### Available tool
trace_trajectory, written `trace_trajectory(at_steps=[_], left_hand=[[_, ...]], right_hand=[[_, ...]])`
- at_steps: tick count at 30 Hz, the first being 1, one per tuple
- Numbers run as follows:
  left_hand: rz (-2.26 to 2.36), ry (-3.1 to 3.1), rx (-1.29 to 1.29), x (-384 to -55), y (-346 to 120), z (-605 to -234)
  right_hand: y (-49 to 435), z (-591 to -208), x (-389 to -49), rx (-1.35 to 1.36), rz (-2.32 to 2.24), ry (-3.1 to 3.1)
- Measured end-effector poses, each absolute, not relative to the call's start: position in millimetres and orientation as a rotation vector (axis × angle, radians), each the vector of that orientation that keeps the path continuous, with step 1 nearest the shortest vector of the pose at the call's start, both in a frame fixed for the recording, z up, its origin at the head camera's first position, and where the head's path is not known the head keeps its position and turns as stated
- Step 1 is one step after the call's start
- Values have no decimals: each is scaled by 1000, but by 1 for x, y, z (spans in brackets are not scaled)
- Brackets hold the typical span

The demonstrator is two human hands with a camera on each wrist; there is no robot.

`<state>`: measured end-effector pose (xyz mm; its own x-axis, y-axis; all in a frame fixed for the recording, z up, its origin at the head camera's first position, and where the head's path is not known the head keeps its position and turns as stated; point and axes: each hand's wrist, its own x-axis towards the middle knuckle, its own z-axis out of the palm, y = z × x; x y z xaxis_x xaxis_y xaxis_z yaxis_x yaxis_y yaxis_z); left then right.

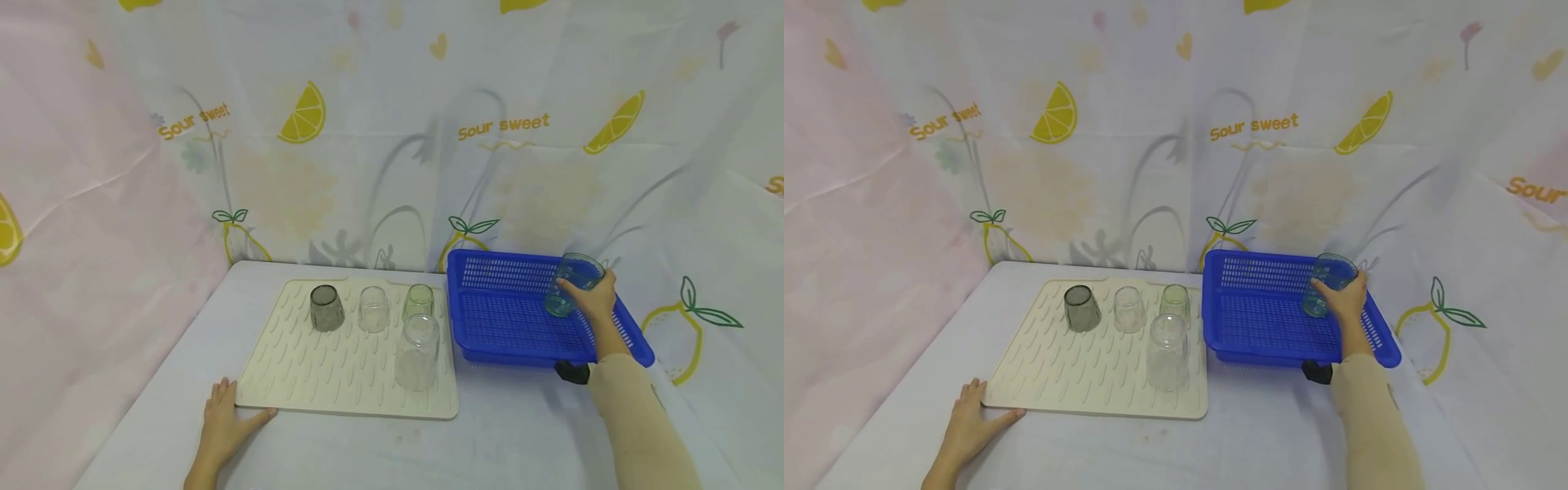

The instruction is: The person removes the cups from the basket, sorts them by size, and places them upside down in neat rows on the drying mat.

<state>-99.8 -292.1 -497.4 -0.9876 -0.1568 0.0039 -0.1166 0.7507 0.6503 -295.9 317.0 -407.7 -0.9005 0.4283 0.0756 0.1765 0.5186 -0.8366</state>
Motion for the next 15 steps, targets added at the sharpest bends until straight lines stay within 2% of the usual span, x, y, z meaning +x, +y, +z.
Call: trace_trajectory(at_steps=[15], left_hand=[[-1055, -2890, 213, -100, -292, -497]], right_hand=[[313, -401, -296, -483, 1248, -2594]])
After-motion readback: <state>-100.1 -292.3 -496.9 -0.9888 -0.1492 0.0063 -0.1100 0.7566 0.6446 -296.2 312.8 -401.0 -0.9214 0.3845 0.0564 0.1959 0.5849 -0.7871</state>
